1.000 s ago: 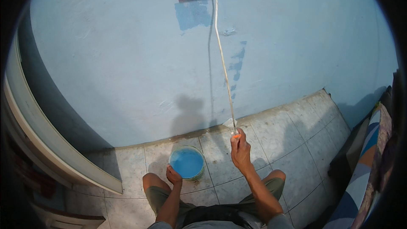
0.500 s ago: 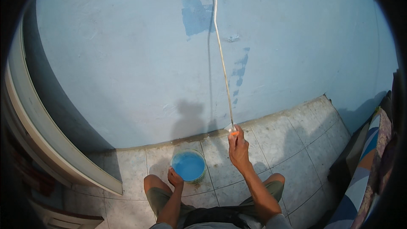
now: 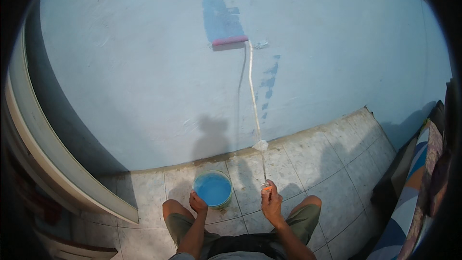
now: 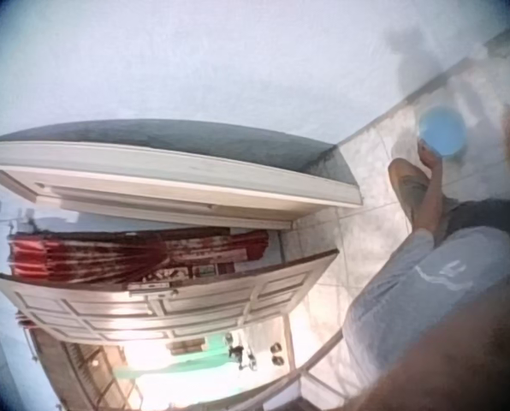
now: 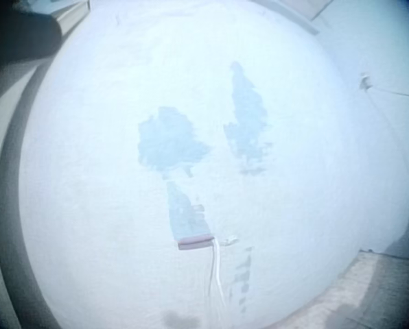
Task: The person moves a ladder into position, picks up a paint roller and bucket, then paints a wall with light blue paint. They repeatedly dip the roller into the bucket and apply paint in vertical strokes.
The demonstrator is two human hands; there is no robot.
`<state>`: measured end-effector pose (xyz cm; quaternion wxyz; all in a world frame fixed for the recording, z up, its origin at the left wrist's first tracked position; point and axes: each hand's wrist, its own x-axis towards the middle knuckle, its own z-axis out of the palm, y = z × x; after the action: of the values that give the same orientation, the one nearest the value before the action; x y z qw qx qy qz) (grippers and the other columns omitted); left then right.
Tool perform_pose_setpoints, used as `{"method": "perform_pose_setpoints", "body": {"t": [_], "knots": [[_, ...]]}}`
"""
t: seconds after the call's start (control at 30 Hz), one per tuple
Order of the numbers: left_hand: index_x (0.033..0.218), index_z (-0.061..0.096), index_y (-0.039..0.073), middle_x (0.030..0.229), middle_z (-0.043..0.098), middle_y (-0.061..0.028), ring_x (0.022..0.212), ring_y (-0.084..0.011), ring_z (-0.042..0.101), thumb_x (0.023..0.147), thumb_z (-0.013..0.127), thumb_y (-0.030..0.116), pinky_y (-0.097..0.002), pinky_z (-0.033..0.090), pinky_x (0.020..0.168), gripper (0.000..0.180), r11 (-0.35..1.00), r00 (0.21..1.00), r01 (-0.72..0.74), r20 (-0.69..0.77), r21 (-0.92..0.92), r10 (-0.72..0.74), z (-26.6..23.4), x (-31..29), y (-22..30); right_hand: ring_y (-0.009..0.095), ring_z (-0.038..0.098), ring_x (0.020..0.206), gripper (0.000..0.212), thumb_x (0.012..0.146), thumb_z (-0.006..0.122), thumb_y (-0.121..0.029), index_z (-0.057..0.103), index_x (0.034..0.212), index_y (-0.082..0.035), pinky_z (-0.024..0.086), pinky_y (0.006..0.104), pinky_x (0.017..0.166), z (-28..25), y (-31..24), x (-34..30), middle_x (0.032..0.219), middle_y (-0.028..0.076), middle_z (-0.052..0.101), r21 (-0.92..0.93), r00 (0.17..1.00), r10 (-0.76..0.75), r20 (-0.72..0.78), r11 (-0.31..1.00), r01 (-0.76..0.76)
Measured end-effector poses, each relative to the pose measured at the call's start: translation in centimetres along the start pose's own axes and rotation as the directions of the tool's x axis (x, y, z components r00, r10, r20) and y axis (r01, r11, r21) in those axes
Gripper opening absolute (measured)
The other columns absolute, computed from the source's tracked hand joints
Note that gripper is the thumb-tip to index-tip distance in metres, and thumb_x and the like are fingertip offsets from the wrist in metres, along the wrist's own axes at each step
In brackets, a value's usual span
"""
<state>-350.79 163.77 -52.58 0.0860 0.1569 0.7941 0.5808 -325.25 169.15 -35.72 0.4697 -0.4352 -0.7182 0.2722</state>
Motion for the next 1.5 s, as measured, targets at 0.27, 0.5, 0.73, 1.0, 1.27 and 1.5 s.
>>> {"method": "perform_pose_setpoints", "body": {"t": [0.27, 0.5, 0.73, 1.0, 1.27, 1.5], "knots": [[0.079, 0.056, 0.000, 0.069, 0.054, -0.0147, 0.061, -0.0279, 0.049, 0.092, 0.031, 0.035, -0.0387, 0.039, 0.060, 0.045, 0.997, 0.997, -0.060, -0.051, -0.054, 0.058, 0.5, -0.4, 0.5, 0.020, 0.054, 0.052, 0.036, 0.091, 0.045, -0.022, 0.043, 0.116, 0.005, 0.043, 0.0302, 0.050, -2.0, 0.8, 3.7, 0.063, 0.015, 0.053, 0.081, 0.996, 0.091, 0.000, 0.993, -0.090], [0.081, 0.057, -0.001, 0.072, 0.056, -0.0164, 0.064, -0.0293, 0.051, 0.092, 0.033, 0.034, -0.0389, 0.040, 0.061, 0.044, 0.990, 0.991, -0.129, -0.053, -0.061, 0.126, 0.3, 0.0, -0.6, 0.018, 0.051, 0.051, 0.036, 0.092, 0.043, -0.025, 0.042, 0.115, 0.003, 0.039, 0.0306, 0.047, -2.8, -2.9, 10.9, 0.061, 0.012, 0.050, 0.079, 1.000, 0.001, -0.005, 0.997, -0.001], [0.089, 0.060, -0.001, 0.083, 0.061, -0.0180, 0.073, -0.0321, 0.056, 0.091, 0.033, 0.034, -0.0393, 0.043, 0.068, 0.044, 0.998, 1.000, -0.012, -0.004, -0.069, 0.011, 1.0, -0.3, -0.6, 0.017, 0.051, 0.053, 0.037, 0.093, 0.041, -0.026, 0.041, 0.116, 0.003, 0.038, 0.0294, 0.047, -3.4, -1.0, 6.3, 0.061, 0.012, 0.050, 0.003, 0.997, 0.077, 0.014, 0.997, -0.077], [0.088, 0.060, 0.000, 0.081, 0.061, -0.0170, 0.072, -0.0318, 0.056, 0.092, 0.033, 0.034, -0.0389, 0.043, 0.066, 0.044, 0.996, 0.998, -0.068, -0.022, -0.062, 0.067, 0.3, -0.3, -0.1, 0.029, 0.055, 0.053, 0.038, 0.093, 0.042, -0.025, 0.039, 0.118, 0.004, 0.042, 0.0325, 0.049, -4.8, -3.5, 11.2, 0.064, 0.017, 0.053, 0.006, 0.998, -0.056, -0.005, 0.998, 0.056], [0.089, 0.060, 0.000, 0.082, 0.061, -0.0172, 0.074, -0.0314, 0.056, 0.091, 0.033, 0.034, -0.0384, 0.043, 0.068, 0.044, 0.998, 0.999, -0.035, -0.007, -0.058, 0.035, 0.7, -0.1, -0.8, 0.030, 0.060, 0.064, 0.038, 0.091, 0.045, -0.022, 0.039, 0.119, 0.004, 0.046, 0.0336, 0.057, -4.0, 0.6, 3.4, 0.074, 0.021, 0.058, -0.076, 0.994, 0.083, 0.076, 0.994, -0.077], [0.093, 0.060, 0.000, 0.084, 0.062, -0.0177, 0.077, -0.0322, 0.057, 0.091, 0.033, 0.035, -0.0379, 0.043, 0.070, 0.044, 0.997, 0.998, -0.068, -0.013, -0.021, 0.068, 0.5, 0.5, -2.4, 0.028, 0.057, 0.057, 0.039, 0.091, 0.046, -0.021, 0.038, 0.119, 0.004, 0.044, 0.0347, 0.052, -5.3, -1.8, 7.6, 0.068, 0.019, 0.056, -0.088, 0.997, -0.027, 0.069, 0.996, 0.033]]}}
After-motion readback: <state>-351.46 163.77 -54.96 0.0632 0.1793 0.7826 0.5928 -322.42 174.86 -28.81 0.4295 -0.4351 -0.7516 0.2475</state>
